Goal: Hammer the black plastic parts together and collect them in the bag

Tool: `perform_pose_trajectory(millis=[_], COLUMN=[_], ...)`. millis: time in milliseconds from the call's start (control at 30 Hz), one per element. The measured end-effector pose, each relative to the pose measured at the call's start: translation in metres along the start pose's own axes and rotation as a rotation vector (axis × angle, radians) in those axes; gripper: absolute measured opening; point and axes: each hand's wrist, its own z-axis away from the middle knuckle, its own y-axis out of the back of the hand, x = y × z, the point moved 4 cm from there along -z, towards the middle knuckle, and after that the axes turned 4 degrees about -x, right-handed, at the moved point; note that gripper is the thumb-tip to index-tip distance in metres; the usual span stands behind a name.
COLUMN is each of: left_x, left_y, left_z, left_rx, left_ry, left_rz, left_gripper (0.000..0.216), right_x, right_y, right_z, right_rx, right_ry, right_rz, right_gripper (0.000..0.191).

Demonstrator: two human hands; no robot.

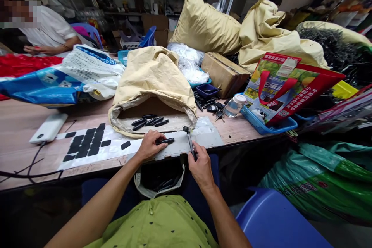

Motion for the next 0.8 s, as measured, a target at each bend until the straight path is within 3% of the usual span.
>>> perform_pose_trajectory(millis=[300,800], left_x=[-0.005,-0.002], left_y=[-0.001,0.000], left_z=[0.001,0.000], left_rx=[0.008,0.009], left_ry=[-0.015,0.015], left_rz=[0.037,-0.029], left_gripper=[0.015,0.009], right_x=[-0.031,-0.046], right_y=[-0.014,-0.027], right_z=[0.025,0.027], right_rx=[-0.212,-0.234], right_ry=[-0.011,0.148], right_rz=[-0.272,-0.068], right_gripper=[0.047,0.043])
